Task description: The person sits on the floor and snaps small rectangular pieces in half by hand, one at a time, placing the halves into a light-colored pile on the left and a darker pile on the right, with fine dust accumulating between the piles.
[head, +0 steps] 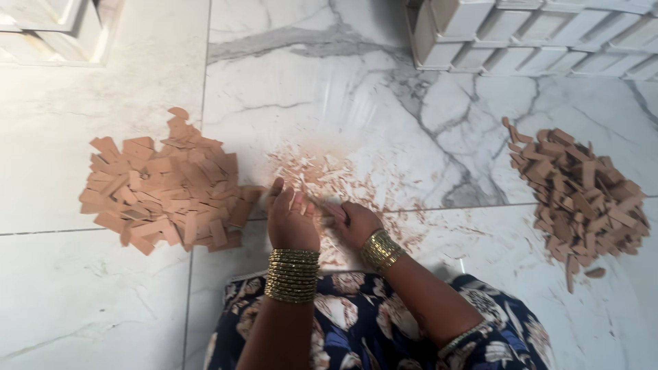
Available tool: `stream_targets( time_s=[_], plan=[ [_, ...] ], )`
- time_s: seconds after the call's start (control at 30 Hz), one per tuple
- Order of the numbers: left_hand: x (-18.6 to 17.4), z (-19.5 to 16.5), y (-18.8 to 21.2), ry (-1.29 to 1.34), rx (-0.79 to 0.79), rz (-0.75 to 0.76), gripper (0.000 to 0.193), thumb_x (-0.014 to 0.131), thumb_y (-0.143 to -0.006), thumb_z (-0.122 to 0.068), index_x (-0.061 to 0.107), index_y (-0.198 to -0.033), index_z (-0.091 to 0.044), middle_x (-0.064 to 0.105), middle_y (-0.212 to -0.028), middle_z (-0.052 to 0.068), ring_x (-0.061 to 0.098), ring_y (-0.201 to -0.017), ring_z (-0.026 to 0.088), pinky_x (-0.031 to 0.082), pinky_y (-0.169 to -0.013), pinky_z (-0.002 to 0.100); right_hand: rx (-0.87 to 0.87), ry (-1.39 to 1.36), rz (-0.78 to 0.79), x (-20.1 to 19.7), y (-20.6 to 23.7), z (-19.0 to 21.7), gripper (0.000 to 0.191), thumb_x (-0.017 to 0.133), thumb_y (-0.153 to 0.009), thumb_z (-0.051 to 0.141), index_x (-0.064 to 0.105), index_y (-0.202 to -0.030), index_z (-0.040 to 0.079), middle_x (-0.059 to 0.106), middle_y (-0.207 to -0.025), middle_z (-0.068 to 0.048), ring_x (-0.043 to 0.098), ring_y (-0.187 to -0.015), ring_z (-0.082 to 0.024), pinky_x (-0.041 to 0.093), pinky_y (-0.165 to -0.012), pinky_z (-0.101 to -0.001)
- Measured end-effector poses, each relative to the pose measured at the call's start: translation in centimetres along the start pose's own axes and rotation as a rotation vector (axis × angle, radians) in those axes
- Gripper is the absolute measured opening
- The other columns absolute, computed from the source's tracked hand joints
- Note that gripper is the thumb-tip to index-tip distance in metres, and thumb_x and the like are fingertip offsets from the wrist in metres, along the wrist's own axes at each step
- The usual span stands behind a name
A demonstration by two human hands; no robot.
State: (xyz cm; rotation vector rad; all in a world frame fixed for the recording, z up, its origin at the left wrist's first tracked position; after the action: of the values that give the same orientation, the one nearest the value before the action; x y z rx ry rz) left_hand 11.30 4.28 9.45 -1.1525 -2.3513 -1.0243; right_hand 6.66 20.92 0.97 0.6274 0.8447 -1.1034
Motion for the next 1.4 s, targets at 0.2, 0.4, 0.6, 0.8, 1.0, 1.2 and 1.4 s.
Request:
stream_targets(
  time_s=[0.2,0.4,0.6,0.8,1.0,1.2,1.4],
  plan=[
    [-1.1,0.8,-2.8,0.159,-0.038,-0.012,0.047,0.048,-0.097,-0.023,0.046,-0.143,-0.011,0.044,-0.15,-0.002,0.051,-0.131,0.03,0.041,-0.106,0.045,0.138,-0.22,-0.027,1.7,-6.1,5.9,0.029,0.058,-0.096,0.027,0.072,-0.116,0.011,0.073,-0.094,-0.018,0.072,-0.087,-0.032,0.059,-0.081,-0.0424],
    [-1.7,0.6,-2.6,-0.337,0.195,0.194,0.05,0.056,-0.095,-0.028,0.046,-0.14,-0.01,0.043,-0.149,0.005,0.056,-0.126,0.027,0.046,-0.103,0.042,-0.129,-0.611,0.098,5.9,-5.8,9.5,0.027,0.05,-0.107,0.024,0.06,-0.121,0.002,0.068,-0.104,-0.016,0.068,-0.095,-0.028,0.058,-0.08,-0.0429],
    [-2.2,1.1,-2.5,0.05,-0.161,0.105,0.044,0.053,-0.097,-0.027,0.051,-0.139,-0.016,0.053,-0.137,0.0,0.057,-0.115,0.024,0.045,-0.094,0.042,-0.249,-0.129,0.176,-0.3,1.5,1.9,0.039,0.056,-0.098,0.036,0.065,-0.131,0.016,0.073,-0.106,-0.012,0.07,-0.091,-0.028,0.053,-0.086,-0.0469],
    [-1.5,6.4,-2.2,-0.153,-0.214,0.215,0.039,0.058,-0.097,-0.023,0.052,-0.135,-0.016,0.06,-0.125,-0.001,0.061,-0.104,0.022,0.047,-0.085,0.039,0.238,0.178,0.315,-12.7,8.4,-17.9,0.037,0.065,-0.075,0.017,0.072,-0.111,0.013,0.075,-0.101,-0.015,0.072,-0.099,-0.033,0.056,-0.088,-0.0466],
    [-4.5,15.7,-0.5,-0.696,-0.252,0.373,0.031,0.06,-0.095,-0.019,0.063,-0.124,-0.009,0.069,-0.109,0.005,0.065,-0.095,0.018,0.049,-0.08,0.035,0.474,-0.162,-0.507,-18.3,19.6,-32.9,0.033,0.066,-0.078,0.016,0.068,-0.11,0.006,0.073,-0.098,-0.014,0.072,-0.088,-0.03,0.056,-0.081,-0.041],
    [-8.0,22.4,-3.1,-1.064,-0.149,0.508,0.027,0.062,-0.096,-0.02,0.07,-0.119,-0.007,0.072,-0.098,0.006,0.065,-0.087,0.015,0.051,-0.072,0.032,0.436,-0.01,-0.868,-23.3,23.2,-40.1,0.036,0.066,-0.08,0.012,0.066,-0.114,0.002,0.065,-0.096,-0.017,0.065,-0.088,-0.034,0.053,-0.082,-0.0438],
    [-7.8,27.8,-2.8,-0.846,-0.29,0.415,0.025,0.062,-0.096,-0.015,0.068,-0.118,-0.005,0.069,-0.095,0.005,0.063,-0.085,0.012,0.052,-0.07,0.029,0.414,-0.092,-1.065,-32.6,23.5,-47.6,0.019,0.059,-0.086,0.004,0.06,-0.105,0.007,0.067,-0.11,-0.013,0.066,-0.105,-0.031,0.055,-0.094,-0.0401]
  ],
)
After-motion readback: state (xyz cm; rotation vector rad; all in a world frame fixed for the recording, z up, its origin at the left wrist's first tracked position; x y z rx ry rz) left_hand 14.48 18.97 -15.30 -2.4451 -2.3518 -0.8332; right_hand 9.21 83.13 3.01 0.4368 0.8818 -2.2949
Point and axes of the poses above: each hand's wrist, its own y-axis away from the middle knuckle, its own x-axis out of the palm, z = x × y, the point moved 4 cm from there along -y, towards the middle knuckle
